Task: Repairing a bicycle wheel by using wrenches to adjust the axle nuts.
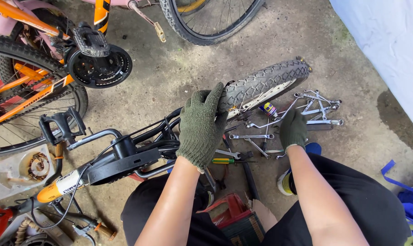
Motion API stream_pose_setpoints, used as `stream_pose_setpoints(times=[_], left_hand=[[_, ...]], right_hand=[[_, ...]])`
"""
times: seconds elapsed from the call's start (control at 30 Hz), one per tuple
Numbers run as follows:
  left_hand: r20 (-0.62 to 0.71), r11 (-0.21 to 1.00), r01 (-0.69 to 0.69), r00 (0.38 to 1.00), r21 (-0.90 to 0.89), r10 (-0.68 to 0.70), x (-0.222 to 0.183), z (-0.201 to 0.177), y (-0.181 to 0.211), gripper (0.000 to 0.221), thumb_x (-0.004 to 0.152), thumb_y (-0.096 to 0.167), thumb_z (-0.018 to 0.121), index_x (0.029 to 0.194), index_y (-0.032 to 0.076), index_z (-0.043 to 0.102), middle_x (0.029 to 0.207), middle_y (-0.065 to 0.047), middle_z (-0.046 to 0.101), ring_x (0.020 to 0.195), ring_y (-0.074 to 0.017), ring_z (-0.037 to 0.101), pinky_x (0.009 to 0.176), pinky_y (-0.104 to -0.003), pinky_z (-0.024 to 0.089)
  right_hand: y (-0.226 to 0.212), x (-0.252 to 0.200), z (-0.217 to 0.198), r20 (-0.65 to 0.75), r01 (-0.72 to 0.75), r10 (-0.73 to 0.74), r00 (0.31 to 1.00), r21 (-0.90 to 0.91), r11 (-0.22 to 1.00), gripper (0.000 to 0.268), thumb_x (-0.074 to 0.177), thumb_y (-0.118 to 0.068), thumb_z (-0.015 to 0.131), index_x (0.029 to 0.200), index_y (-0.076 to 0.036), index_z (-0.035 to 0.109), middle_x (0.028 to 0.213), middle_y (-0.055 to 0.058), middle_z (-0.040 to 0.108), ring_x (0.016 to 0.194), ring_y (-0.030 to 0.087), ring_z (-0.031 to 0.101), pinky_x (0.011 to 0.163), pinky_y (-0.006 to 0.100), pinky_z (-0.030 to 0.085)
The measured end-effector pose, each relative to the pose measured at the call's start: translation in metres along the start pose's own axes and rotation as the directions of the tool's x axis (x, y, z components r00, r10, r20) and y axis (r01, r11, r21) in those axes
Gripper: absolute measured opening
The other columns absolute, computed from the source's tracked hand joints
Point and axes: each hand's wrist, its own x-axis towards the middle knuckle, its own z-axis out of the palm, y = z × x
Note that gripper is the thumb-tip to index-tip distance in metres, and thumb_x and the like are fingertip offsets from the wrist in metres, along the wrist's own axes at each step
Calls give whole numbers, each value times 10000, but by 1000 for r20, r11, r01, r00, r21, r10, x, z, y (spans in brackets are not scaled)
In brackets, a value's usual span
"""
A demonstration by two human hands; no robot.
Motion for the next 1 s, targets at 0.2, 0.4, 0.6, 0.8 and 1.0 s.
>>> stream_pose_setpoints(times=[0.2, 0.4, 0.6, 0.8, 1.0], left_hand=[[6, 1000, -2, 1000, 11, 2, 2, 3, -1, 652, 852, 254, 772, 1460, 186, 548, 1139, -144, 622, 1075, -401, 652, 830, -545, 557], [17, 999, 1, 1000, -39, -1, 4, -8, 2, 640, 841, 228, 794, 1435, 157, 566, 1124, -168, 626, 1059, -433, 655, 821, -571, 558], [58, 996, 9, 998, -89, -4, 5, -18, 3, 634, 835, 246, 811, 1419, 162, 579, 1139, -185, 629, 1058, -448, 659, 819, -575, 565], [89, 996, 43, 995, -79, -36, 6, -12, -2, 649, 850, 320, 803, 1445, 215, 567, 1166, -153, 636, 1078, -412, 675, 841, -550, 574], [-1, 982, 35, 999, -187, -36, 4, -22, 9, 450, 988, 370, 670, 1379, 154, 609, 1104, -186, 672, 1014, -434, 701, 777, -550, 597]], right_hand=[[89, -10, 120, 359, 136, -97, 928, -84, 987, 439, 887, -379, 583, 1291, -244, 692, 1118, 102, 770, 1107, 319, 729, 892, 478, 616], [-6, -99, 96, 681, 67, -69, 729, 29, 997, 497, 839, -344, 650, 1316, -206, 646, 1150, 163, 751, 1148, 335, 684, 970, 447, 543], [-79, -172, 58, 790, -265, -51, 612, 265, 927, 343, 850, -255, 689, 1167, -123, 683, 1016, 169, 726, 923, 290, 671, 769, 385, 540], [-124, -199, 3, 862, -566, -103, 496, 411, 715, 199, 862, -166, 730, 1017, -42, 721, 881, 176, 702, 698, 244, 658, 567, 323, 536], [-149, -180, -65, 866, -491, 55, 496, 229, 840, 383, 841, -391, 805, 874, -10, 799, 742, 203, 714, 578, 269, 700, 447, 318, 498]])
